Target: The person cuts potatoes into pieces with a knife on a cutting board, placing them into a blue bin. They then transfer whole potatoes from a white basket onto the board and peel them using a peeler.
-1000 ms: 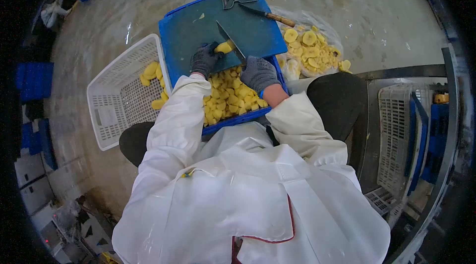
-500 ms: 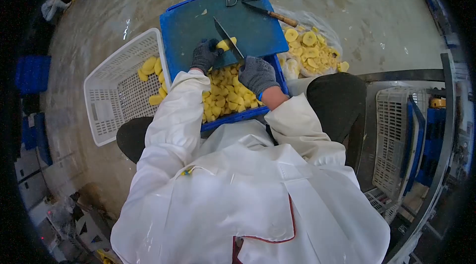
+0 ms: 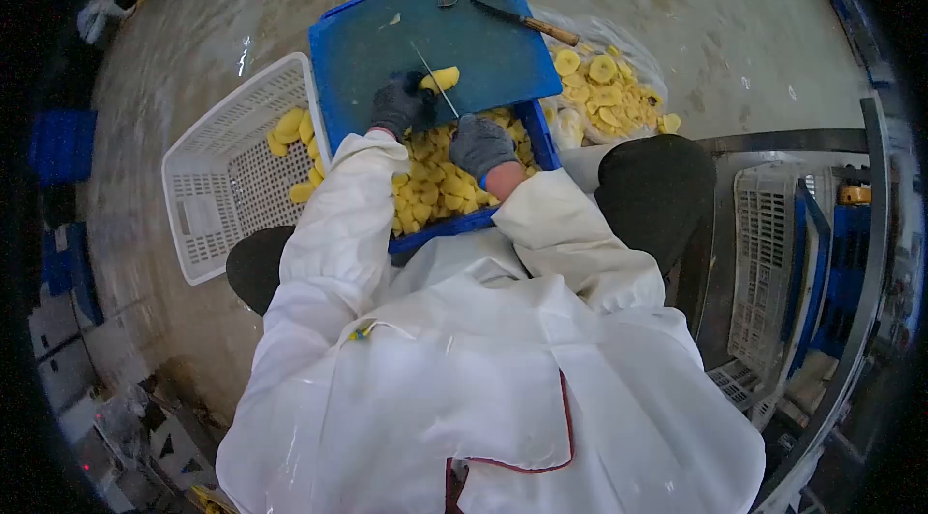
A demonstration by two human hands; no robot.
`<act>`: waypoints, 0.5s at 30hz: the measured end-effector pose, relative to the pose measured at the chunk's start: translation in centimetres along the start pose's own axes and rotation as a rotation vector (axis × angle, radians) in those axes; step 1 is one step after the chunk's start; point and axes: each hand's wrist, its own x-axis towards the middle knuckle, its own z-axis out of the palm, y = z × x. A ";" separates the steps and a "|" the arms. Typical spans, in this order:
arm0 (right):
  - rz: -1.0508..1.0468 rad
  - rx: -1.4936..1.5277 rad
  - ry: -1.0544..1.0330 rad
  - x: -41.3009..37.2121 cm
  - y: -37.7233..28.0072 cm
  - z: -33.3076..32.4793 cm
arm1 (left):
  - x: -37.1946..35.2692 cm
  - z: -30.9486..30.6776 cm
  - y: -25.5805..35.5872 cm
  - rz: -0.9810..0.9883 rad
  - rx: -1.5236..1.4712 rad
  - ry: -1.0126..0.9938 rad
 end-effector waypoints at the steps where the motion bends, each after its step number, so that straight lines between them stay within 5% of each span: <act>1: -0.028 0.018 0.029 -0.2 0.6 -0.5 | 0.2 -0.2 0.1 -0.003 -0.014 -0.011; 4: -0.125 0.100 0.161 -0.8 3.9 -2.5 | 1.2 0.2 -1.4 0.004 -0.034 -0.093; 7: -0.065 0.003 0.290 0.0 6.1 -4.2 | 1.7 1.3 -0.6 0.162 0.133 0.039; 11: -0.106 -0.231 0.066 0.6 8.0 -6.2 | 1.3 3.3 4.0 0.270 0.285 -0.269; 13: -0.095 -0.172 0.009 0.2 10.5 -5.7 | -3.5 1.1 8.2 0.265 0.367 -0.275; 15: -0.087 -0.124 -0.055 -1.1 11.7 -6.3 | -6.3 2.2 5.8 0.439 0.212 -0.149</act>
